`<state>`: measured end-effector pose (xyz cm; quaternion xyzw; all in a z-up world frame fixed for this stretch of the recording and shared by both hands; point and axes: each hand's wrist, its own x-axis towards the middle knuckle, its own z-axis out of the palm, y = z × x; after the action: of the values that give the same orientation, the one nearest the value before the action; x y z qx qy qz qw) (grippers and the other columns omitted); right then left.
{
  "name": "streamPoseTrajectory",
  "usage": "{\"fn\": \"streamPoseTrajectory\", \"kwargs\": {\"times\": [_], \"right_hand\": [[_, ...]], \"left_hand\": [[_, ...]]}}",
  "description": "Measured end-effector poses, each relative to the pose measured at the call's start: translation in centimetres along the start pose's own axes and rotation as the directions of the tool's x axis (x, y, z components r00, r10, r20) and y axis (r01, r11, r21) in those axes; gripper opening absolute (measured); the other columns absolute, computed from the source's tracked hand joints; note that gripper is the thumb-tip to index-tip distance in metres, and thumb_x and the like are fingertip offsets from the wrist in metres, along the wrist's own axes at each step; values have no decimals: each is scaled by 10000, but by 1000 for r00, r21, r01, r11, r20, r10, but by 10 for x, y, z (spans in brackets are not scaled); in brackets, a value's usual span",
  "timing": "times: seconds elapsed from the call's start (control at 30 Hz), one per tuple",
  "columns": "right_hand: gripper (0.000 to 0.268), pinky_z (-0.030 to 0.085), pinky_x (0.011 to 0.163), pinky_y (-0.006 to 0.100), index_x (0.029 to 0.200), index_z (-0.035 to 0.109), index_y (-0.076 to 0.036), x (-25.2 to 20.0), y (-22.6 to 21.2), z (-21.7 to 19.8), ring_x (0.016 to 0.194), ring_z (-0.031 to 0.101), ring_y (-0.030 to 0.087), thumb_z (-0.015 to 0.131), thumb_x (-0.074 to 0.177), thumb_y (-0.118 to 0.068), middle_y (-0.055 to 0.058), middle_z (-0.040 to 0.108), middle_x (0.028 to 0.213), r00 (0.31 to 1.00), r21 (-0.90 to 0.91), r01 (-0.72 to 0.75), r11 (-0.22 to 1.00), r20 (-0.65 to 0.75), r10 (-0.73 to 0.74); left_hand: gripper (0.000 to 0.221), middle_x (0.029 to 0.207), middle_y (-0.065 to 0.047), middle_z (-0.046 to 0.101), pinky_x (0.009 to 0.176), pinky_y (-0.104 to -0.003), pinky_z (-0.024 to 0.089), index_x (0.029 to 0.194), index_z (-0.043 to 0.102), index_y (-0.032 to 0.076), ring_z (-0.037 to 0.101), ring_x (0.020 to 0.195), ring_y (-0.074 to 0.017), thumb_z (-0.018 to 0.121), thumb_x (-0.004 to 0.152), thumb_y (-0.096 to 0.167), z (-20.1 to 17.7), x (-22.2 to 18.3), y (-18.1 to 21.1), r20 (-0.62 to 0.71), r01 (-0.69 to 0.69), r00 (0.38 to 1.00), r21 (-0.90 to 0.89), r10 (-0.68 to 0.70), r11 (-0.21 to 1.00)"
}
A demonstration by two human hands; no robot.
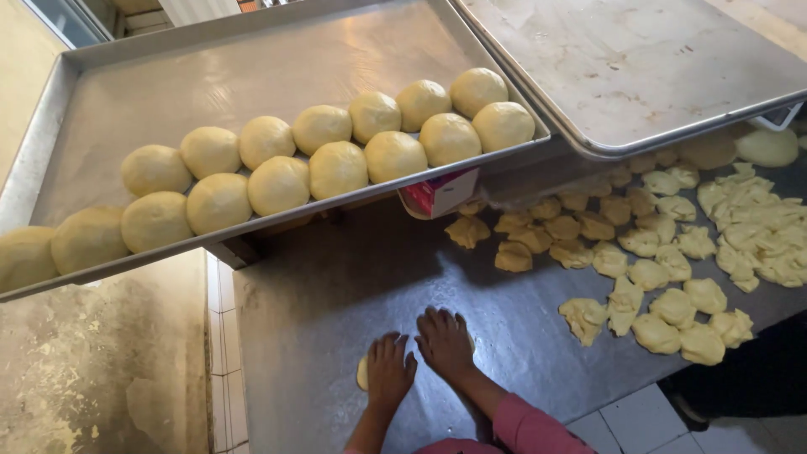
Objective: Shaping individual pieces of dough into smooth balls on a metal workbench and arranging them on a large baking tray.
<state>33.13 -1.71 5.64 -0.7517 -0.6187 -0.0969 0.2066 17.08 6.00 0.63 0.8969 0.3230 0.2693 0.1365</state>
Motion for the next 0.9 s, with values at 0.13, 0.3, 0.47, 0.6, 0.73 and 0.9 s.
{"fn": "streamPoseTrajectory", "kwargs": {"times": [0.13, 0.3, 0.47, 0.6, 0.73, 0.9], "right_hand": [[443, 402, 1016, 473, 1143, 668, -143, -5, 70, 10, 1167, 538, 334, 747, 809, -423, 104, 544, 1383, 985, 78, -172, 982, -9, 173], [445, 289, 1155, 492, 1253, 655, -123, -87, 86, -33, 1305, 521, 300, 661, 849, -308, 85, 605, 1366, 985, 259, -100, 961, 164, 58], [373, 145, 1153, 660, 1019, 640, -158, -115, 16, -28, 1367, 415, 376, 653, 931, -520, 52, 632, 1304, 990, 342, -20, 939, 139, -29], [180, 327, 1016, 523, 1000, 661, -143, -41, -24, -18, 1112, 562, 292, 651, 903, -294, 27, 633, 1028, 999, 333, 19, 943, 29, -30], [149, 387, 972, 446, 965, 655, -124, 9, 3, -7, 960, 573, 251, 621, 881, -242, 31, 621, 1057, 1000, 144, -23, 989, 19, 20], [156, 440, 831, 431, 773, 615, -156, -18, 70, -31, 938, 550, 250, 765, 798, -191, -13, 636, 911, 958, -32, 178, 983, -224, -181]], "left_hand": [[586, 1344, -152, 575, 1025, -455, 442, 1212, 651, 74, 540, 1157, -360, 829, 735, 365, -30, 8, -71, -1, -46, 999, -60, 46, 997], [565, 1395, -117, 607, 1046, -409, 483, 1347, 604, 88, 591, 1229, -330, 743, 829, 264, -28, -91, -120, 65, -48, 996, -181, 61, 982], [653, 1348, -131, 630, 1006, -600, 450, 1172, 728, 180, 583, 1251, -451, 734, 733, 663, 118, -149, -149, -2, -261, 965, -129, 263, 957], [446, 1178, -116, 623, 1113, -605, 297, 1154, 651, 114, 545, 1165, -370, 704, 751, 299, 5, -47, -2, 14, -16, 1000, -77, 17, 997], [358, 1173, -72, 652, 1004, -466, 426, 1153, 674, 131, 600, 1025, -305, 663, 837, 297, 15, 31, -24, -3, 69, 998, 155, -70, 985], [428, 1157, -67, 646, 926, -454, 459, 1073, 723, 113, 600, 1022, -311, 784, 749, 386, -29, 26, -71, -187, 30, 982, 118, -7, 993]]}}
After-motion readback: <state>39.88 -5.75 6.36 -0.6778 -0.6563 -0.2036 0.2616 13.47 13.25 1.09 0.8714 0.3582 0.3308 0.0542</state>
